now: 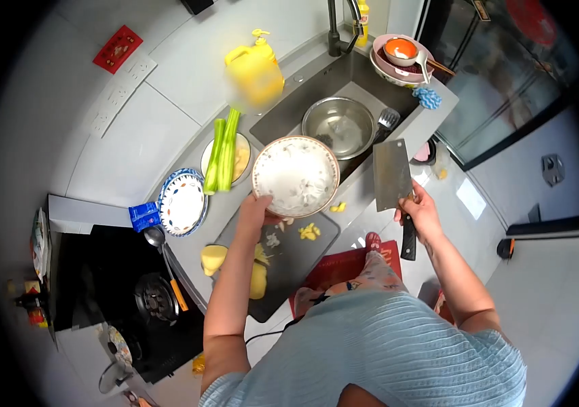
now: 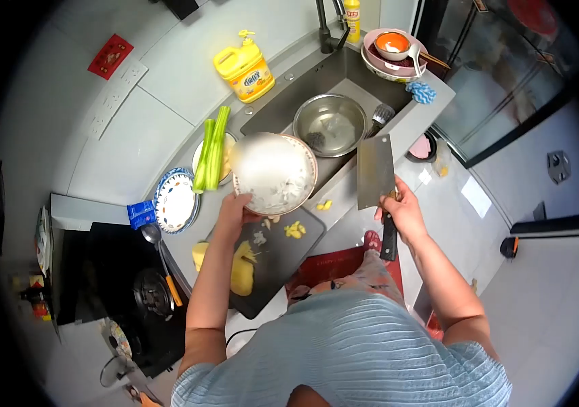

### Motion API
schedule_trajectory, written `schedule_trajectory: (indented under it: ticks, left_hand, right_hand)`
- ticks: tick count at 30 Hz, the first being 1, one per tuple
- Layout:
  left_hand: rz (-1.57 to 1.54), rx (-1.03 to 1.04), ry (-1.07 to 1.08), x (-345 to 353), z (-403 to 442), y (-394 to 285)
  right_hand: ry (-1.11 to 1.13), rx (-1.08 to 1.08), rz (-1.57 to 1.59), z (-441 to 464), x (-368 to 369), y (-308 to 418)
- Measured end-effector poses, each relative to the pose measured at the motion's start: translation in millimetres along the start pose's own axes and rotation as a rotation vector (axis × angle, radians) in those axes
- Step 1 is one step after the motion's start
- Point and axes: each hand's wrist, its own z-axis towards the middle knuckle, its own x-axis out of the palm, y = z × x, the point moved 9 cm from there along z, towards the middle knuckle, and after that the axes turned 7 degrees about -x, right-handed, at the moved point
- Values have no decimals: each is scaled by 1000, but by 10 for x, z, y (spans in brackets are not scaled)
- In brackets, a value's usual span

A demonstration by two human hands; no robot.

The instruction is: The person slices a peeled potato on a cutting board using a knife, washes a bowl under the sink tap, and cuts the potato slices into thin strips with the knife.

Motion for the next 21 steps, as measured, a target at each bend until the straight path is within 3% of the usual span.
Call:
schedule_trajectory:
  ticks: [5,8,10,13,17,21]
  left_hand:
    - [-66,-44,-16,725,311,-49]
    - [-70,-55,-14,1052,417,-176]
    - [-65,-39,-33,1160,496,-254]
    - [-110,-15,-20,1298,679,-360]
    - [-86,-41,3,1397,921,-443]
    - [-122,4,-67,1460,1069,-683]
  right_hand:
    - [114,-45,-324,672,-469,514]
    - [125,19,-140,1015,-591,792]
    - [145,34,-144,1307,-666,908]
    - [245,26,-403,1502,-623,995]
    - [347,17,-339,1962,-455,1167]
    - [527,221,-285,2847,-287,1096]
